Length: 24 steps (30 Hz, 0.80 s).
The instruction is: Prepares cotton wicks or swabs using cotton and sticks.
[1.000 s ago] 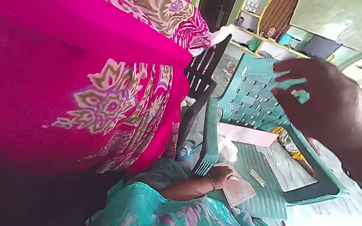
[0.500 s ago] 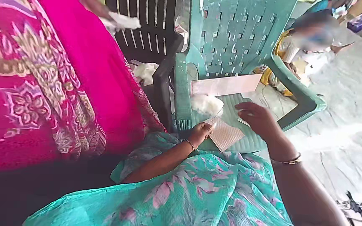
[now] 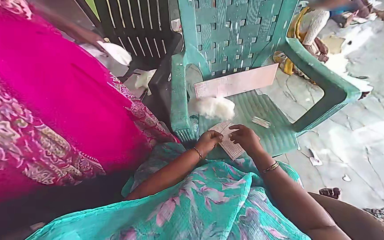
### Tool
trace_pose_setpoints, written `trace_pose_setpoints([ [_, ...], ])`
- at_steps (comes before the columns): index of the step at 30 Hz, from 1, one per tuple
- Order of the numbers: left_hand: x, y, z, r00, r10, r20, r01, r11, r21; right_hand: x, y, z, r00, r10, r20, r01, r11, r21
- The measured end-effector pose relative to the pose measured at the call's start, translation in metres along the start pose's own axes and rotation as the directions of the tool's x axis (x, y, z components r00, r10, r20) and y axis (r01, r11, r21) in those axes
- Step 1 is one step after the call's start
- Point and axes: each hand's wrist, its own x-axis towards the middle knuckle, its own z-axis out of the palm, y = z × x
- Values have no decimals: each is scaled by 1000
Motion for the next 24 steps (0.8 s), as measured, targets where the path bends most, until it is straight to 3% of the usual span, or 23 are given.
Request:
trace_pose_setpoints([
  [19, 30, -6, 13, 1000, -1, -13, 4, 972, 233, 17, 30, -8, 999, -33, -28, 35, 997, 74],
  [24, 26, -2, 13, 1000, -7, 5, 4, 931, 364, 18, 33, -9, 994, -94, -58, 92, 995, -45],
])
